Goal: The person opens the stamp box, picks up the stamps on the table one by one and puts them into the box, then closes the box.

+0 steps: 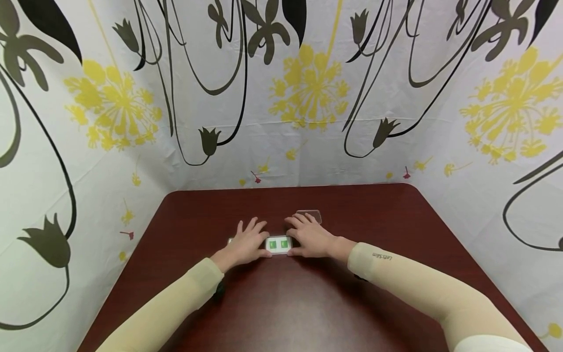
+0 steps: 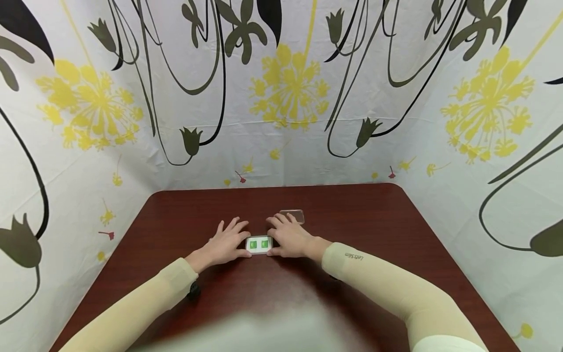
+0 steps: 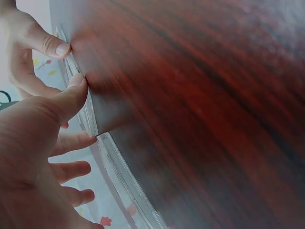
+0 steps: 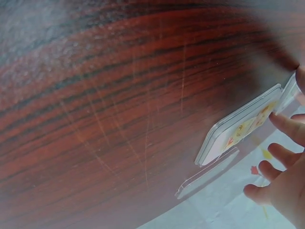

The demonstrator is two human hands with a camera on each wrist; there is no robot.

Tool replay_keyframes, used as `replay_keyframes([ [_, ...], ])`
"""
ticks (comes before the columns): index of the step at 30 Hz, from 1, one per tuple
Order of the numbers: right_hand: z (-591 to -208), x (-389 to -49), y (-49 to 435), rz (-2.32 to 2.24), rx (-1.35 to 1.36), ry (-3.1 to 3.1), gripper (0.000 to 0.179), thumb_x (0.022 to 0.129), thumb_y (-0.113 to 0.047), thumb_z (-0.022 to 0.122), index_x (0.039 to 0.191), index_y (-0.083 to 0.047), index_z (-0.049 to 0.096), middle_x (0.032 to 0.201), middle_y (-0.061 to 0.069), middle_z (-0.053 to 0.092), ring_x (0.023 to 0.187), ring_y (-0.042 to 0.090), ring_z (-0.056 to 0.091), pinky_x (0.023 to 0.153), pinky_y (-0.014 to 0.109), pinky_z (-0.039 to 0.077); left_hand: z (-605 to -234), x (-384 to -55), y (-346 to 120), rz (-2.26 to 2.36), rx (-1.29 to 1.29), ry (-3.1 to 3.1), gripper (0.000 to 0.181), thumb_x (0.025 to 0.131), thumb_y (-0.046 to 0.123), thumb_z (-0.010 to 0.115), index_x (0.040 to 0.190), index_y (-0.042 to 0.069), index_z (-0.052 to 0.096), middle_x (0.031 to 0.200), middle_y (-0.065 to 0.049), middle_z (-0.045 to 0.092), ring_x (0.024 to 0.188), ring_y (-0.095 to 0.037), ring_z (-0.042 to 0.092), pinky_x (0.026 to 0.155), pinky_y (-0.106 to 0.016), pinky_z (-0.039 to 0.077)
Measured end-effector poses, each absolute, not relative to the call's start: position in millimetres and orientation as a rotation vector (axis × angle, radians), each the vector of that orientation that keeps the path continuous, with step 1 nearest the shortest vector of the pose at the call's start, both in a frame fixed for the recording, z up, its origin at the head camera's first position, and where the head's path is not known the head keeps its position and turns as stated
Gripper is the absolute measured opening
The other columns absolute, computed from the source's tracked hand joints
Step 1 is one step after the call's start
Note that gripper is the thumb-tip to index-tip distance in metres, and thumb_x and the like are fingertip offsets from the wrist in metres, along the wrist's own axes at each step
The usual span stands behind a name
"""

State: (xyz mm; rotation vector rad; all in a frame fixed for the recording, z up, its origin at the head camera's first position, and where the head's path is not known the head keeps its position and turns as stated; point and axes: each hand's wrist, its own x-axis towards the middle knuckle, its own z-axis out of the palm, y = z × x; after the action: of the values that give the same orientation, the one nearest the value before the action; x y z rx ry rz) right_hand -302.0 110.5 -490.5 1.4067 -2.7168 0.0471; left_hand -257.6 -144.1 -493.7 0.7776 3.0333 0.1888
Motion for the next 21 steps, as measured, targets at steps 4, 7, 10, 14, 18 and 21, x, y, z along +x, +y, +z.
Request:
replay_keyframes([
  [4,-491.0,-301.5,109.3,0.086,1.385,-2.748,0.055,0.089,-0.061,0.068,0.123,-0.019,0.071,0.153,0.013,0.040,0.145,0.036,0.029,0.112,0.063,0.024,-492.5,-257.8,-144.2,0.257,0.750,3.035,0.063,0.087,0.056,0.073,0.133,0.015,0.066,0.157,-0.013,0.039,0.148,-0.041,0.023,0.109,-0.073,0.018],
  [7,-490.6,-300.6,108.3,0.128,1.364,-2.768,0.054,0.088,-0.060,0.070,0.121,-0.018,0.073,0.153,0.013,0.041,0.144,0.036,0.030,0.111,0.062,0.026,-491.3,-257.9,-143.7,0.312,0.718,3.029,0.062,0.086,0.055,0.076,0.133,0.015,0.068,0.156,-0.012,0.039,0.147,-0.041,0.024,0.109,-0.073,0.018],
  [10,-490.2,-299.2,107.8,0.167,1.351,-2.774,0.053,0.086,-0.058,0.073,0.119,-0.017,0.074,0.151,0.013,0.043,0.143,0.037,0.032,0.110,0.063,0.029,-490.0,-257.7,-143.1,0.343,0.693,3.021,0.061,0.085,0.053,0.077,0.132,0.016,0.069,0.157,-0.011,0.040,0.147,-0.041,0.025,0.108,-0.073,0.019],
  [14,-492.3,-297.6,107.1,0.173,1.342,-2.771,0.053,0.086,-0.058,0.074,0.118,-0.016,0.074,0.149,0.013,0.045,0.141,0.037,0.035,0.109,0.063,0.030,-489.2,-256.8,-142.9,0.343,0.678,3.015,0.060,0.084,0.053,0.078,0.131,0.017,0.070,0.157,-0.010,0.040,0.147,-0.041,0.025,0.108,-0.073,0.020],
  [18,-496.0,-296.6,107.2,0.163,1.319,-2.768,0.055,0.086,-0.059,0.073,0.120,-0.016,0.073,0.149,0.012,0.046,0.140,0.038,0.036,0.109,0.062,0.030,-488.8,-255.7,-142.7,0.314,0.678,3.012,0.060,0.084,0.054,0.077,0.131,0.017,0.069,0.156,-0.009,0.041,0.146,-0.042,0.026,0.107,-0.073,0.021],
  [21,-497.5,-295.8,107.3,0.156,1.292,-2.774,0.057,0.086,-0.060,0.073,0.122,-0.016,0.073,0.148,0.011,0.046,0.140,0.038,0.037,0.109,0.062,0.030,-488.6,-255.2,-142.1,0.288,0.686,3.015,0.060,0.085,0.054,0.077,0.131,0.016,0.069,0.156,-0.009,0.042,0.146,-0.043,0.027,0.107,-0.073,0.021],
])
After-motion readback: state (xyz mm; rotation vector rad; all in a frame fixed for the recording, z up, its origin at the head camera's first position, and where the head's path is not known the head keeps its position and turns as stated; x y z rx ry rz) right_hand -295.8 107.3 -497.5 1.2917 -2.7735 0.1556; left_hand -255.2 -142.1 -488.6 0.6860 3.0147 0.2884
